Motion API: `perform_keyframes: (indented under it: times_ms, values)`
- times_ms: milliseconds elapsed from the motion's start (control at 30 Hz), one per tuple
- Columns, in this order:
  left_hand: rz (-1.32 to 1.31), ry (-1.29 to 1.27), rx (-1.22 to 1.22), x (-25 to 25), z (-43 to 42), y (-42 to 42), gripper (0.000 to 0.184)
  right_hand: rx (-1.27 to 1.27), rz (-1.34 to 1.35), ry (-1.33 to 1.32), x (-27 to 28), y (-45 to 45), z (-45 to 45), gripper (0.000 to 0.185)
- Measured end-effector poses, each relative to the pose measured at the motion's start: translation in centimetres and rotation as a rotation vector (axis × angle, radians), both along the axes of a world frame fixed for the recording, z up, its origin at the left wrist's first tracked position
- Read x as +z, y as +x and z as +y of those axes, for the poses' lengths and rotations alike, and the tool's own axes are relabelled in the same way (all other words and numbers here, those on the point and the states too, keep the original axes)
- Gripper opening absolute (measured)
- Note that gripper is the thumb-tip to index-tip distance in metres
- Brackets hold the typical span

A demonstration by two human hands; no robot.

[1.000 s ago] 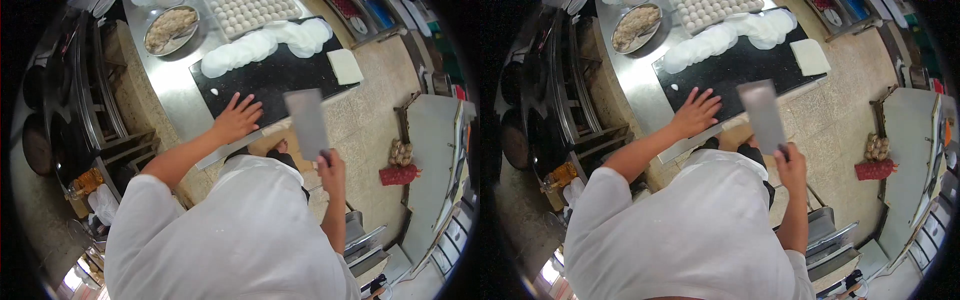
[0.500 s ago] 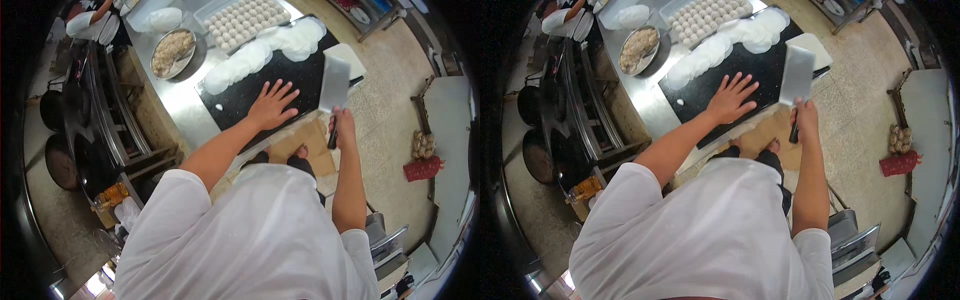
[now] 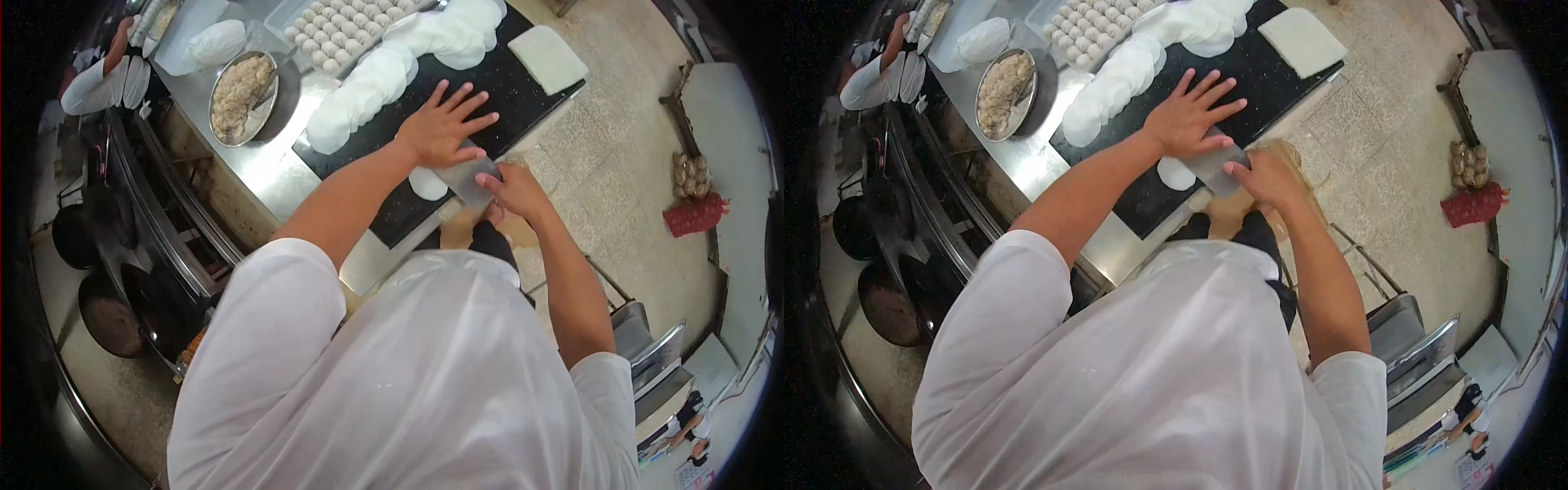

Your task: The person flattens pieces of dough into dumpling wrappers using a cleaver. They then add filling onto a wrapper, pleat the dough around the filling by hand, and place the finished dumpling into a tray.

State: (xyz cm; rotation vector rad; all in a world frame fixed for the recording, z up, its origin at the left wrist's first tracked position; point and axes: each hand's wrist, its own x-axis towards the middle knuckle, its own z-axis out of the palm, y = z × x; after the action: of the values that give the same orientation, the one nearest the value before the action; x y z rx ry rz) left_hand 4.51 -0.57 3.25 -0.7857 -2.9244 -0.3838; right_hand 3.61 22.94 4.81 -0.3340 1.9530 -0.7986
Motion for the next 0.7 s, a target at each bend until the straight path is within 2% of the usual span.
perform_keyframes:
  times_ms: [67,133,167,233,267,333,433,533,600,633,700]
  values:
    - [0.001,0.017,0.011,0.0,0.6,1.9,0.069,0.001,0.005,0.009,-0.3,2.6,1.2,0.05]
    - [-0.209,-0.035,-0.312,0.7,1.3,6.2,0.072,0.102,0.283,-0.174,-0.7,8.5,4.1,0.062]
    - [-0.216,-0.034,-0.309,0.4,1.4,6.5,0.072,0.105,0.276,-0.175,-1.0,9.6,3.7,0.062]
    - [-0.193,0.08,-0.373,-0.5,2.2,6.4,0.074,-0.051,0.687,-0.118,-1.0,11.2,2.2,0.069]
    - [-0.213,0.094,-0.384,-0.9,2.0,5.8,0.074,-0.059,0.667,-0.103,-1.1,10.3,2.1,0.069]
    - [-0.179,-0.025,-0.271,0.0,1.0,2.1,0.074,0.024,0.147,0.172,1.5,4.9,0.5,0.066]
    - [-0.067,-0.046,-0.213,-0.6,-1.2,-2.2,0.074,0.103,0.05,0.196,3.2,-1.0,-2.1,0.067]
    - [-0.047,-0.028,-0.25,-0.7,-0.9,-1.5,0.074,0.002,0.184,0.147,3.2,2.1,-1.6,0.071]
    - [-0.118,0.007,-0.26,-1.1,0.9,3.5,0.074,0.062,0.311,-0.001,-1.6,8.0,2.3,0.075]
    - [-0.154,0.044,-0.307,-0.8,2.3,5.9,0.074,0.072,0.296,0.003,-0.6,9.5,2.8,0.075]
    - [-0.173,0.085,-0.377,-1.4,2.7,4.0,0.073,-0.055,0.149,0.138,1.0,9.7,2.8,0.078]
